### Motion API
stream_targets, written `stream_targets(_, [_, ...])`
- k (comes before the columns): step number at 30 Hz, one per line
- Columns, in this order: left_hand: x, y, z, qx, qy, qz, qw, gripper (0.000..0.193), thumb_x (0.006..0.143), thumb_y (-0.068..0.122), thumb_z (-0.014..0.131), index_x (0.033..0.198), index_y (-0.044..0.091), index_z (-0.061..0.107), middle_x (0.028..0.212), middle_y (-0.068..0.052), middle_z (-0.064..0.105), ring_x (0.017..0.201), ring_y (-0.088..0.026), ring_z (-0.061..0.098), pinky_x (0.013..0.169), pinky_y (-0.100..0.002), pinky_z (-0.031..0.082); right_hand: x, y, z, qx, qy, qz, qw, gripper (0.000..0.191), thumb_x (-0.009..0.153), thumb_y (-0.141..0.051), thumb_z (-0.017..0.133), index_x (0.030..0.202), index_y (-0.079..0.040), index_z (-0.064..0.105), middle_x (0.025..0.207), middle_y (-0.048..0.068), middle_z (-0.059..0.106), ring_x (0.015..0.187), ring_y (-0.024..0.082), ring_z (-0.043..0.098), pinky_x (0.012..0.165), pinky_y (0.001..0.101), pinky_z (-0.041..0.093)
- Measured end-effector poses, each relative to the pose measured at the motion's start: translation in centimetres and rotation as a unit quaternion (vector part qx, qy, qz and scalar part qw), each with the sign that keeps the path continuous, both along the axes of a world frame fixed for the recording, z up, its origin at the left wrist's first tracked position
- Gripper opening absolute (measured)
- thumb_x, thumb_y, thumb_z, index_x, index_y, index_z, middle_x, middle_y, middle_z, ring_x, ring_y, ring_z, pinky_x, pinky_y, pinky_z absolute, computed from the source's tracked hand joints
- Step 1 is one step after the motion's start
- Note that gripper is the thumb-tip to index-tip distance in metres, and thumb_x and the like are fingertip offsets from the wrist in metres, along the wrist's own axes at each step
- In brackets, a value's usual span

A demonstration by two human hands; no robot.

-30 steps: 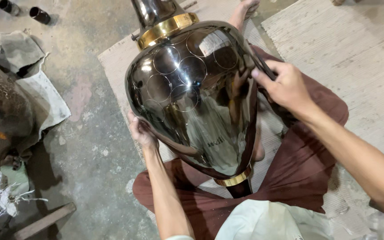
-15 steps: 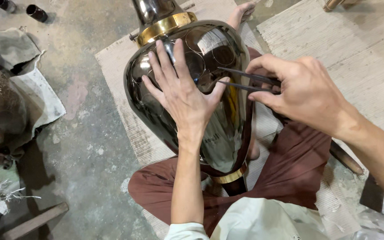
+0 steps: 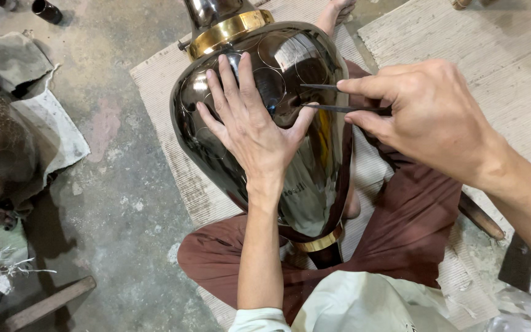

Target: The person sits on the floor and uses a small metal tool to engrave circular patterns into the surface of a large, dark, polished metal vessel. They hold the vessel steady with one hand while carefully tracing the design with the other.

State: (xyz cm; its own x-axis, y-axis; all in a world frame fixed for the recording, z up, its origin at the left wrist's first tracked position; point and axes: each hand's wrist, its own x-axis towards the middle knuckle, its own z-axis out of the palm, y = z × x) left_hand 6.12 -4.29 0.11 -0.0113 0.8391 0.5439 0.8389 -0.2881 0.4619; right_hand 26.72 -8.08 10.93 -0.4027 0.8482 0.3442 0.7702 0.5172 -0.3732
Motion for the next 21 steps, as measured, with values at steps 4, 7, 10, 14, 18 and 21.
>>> stream_targets(4, [-0.1, -0.1, 0.2, -0.003, -0.004, -0.003, 1.000, 0.121, 0.067, 0.057, 0.095, 0.160, 0.016, 0.030, 0.168, -0.012, 0.029, 0.159, -0.036, 0.024, 0.127, -0.072, 0.017, -0.4, 0.1, 0.4, -0.005, -0.029, -0.007, 1.000, 0.034, 0.083, -0.015, 0.087, 0.110, 0.003, 0.077, 0.082, 0.016, 0.074, 0.056, 0.023, 0.067, 0.051, 0.0334, 0.051])
stream_targets(7, [-0.1, -0.2, 0.3, -0.008, -0.004, -0.003, 1.000, 0.120, 0.068, 0.056, 0.095, 0.160, 0.015, 0.030, 0.168, -0.012, 0.030, 0.159, -0.037, 0.024, 0.127, -0.070, 0.017, -0.7, 0.3, 1.1, -0.015, -0.051, -0.015, 0.998, 0.036, 0.084, -0.019, 0.086, 0.112, 0.002, 0.077, 0.079, 0.017, 0.074, 0.054, 0.023, 0.066, 0.051, 0.0345, 0.050])
stream_targets(10, [-0.1, -0.3, 0.5, -0.012, -0.004, -0.004, 1.000, 0.120, 0.068, 0.056, 0.094, 0.160, 0.014, 0.030, 0.168, -0.011, 0.031, 0.159, -0.037, 0.025, 0.127, -0.070, 0.017, -1.0, 0.6, 1.7, -0.169, -0.113, -0.118, 0.972, 0.039, 0.091, -0.027, 0.080, 0.125, -0.010, 0.073, 0.067, 0.014, 0.072, 0.052, 0.023, 0.065, 0.050, 0.0367, 0.051])
stream_targets(14, [-0.1, -0.3, 0.5, -0.006, -0.002, -0.003, 1.000, 0.118, 0.070, 0.058, 0.093, 0.160, 0.014, 0.031, 0.168, -0.012, 0.031, 0.159, -0.037, 0.025, 0.127, -0.069, 0.017, -1.1, 0.8, 2.0, -0.160, -0.059, -0.107, 0.980, 0.040, 0.087, -0.026, 0.080, 0.122, -0.008, 0.075, 0.058, 0.018, 0.066, 0.048, 0.029, 0.065, 0.051, 0.0417, 0.050])
stream_targets(18, [-0.1, -0.3, 0.3, -0.009, -0.001, -0.002, 1.000, 0.118, 0.070, 0.058, 0.092, 0.160, 0.014, 0.031, 0.168, -0.012, 0.031, 0.159, -0.037, 0.025, 0.127, -0.069, 0.017, -1.1, 0.7, 1.9, -0.130, -0.052, -0.097, 0.985, 0.039, 0.086, -0.027, 0.080, 0.120, -0.007, 0.076, 0.062, 0.019, 0.066, 0.051, 0.031, 0.065, 0.053, 0.0418, 0.050])
stream_targets(21, [-0.1, -0.3, 0.3, -0.008, -0.003, -0.002, 1.000, 0.119, 0.069, 0.059, 0.093, 0.160, 0.013, 0.031, 0.167, -0.011, 0.031, 0.158, -0.037, 0.025, 0.127, -0.069, 0.017, -1.1, 0.6, 1.7, -0.161, -0.081, -0.116, 0.977, 0.037, 0.089, -0.026, 0.079, 0.123, -0.010, 0.075, 0.063, 0.016, 0.068, 0.049, 0.028, 0.065, 0.052, 0.0398, 0.051])
